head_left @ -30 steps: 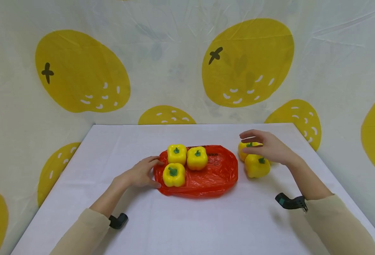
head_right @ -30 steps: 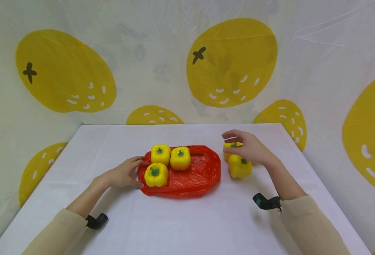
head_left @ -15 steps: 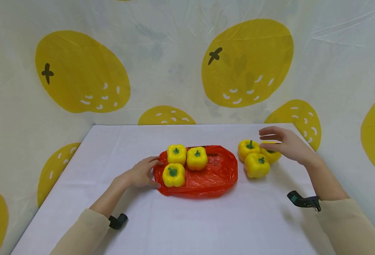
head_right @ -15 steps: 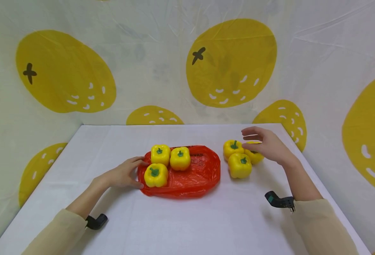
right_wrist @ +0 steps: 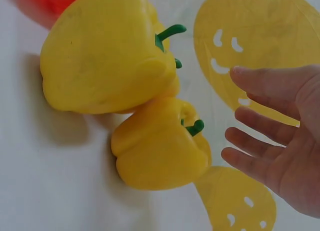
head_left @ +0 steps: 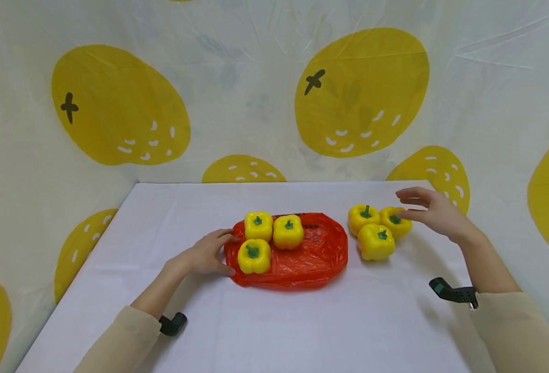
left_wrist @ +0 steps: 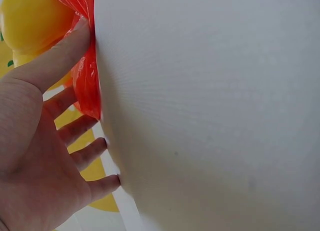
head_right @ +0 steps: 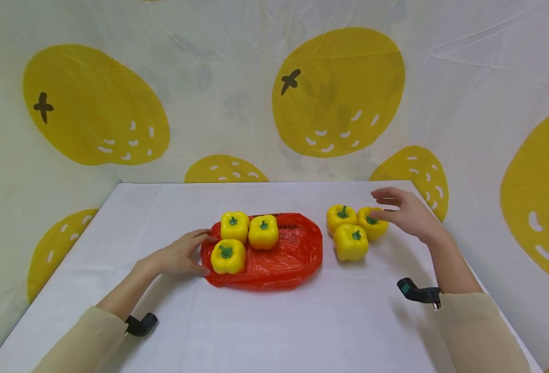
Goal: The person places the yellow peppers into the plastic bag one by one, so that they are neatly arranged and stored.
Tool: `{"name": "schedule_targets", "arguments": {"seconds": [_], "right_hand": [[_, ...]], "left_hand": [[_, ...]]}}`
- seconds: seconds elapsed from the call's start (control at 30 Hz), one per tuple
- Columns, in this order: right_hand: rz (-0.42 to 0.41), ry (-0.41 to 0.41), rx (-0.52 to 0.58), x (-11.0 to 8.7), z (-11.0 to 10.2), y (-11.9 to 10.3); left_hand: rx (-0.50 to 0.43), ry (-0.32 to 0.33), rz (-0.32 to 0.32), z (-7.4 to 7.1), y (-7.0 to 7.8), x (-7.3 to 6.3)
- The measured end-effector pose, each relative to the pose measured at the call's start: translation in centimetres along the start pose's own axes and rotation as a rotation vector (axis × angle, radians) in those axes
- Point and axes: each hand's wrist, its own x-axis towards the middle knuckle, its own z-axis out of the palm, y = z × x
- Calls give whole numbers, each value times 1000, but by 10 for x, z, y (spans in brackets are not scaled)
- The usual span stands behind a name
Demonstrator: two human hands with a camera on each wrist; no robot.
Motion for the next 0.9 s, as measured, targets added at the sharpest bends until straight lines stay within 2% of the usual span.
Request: {"name": "schedule_targets", "arguments": {"seconds": [0.17, 0.4, 0.9], "right_hand": [[8, -12, -3, 1, 0, 9], [30, -81, 15, 3, 3, 16], [48, -176, 46, 5, 9, 34]], "left_hand": [[-1, 4, -1, 0, 0, 0], [-1, 4, 1, 1, -1, 0], [-2, 4, 2, 0, 1, -1]]}}
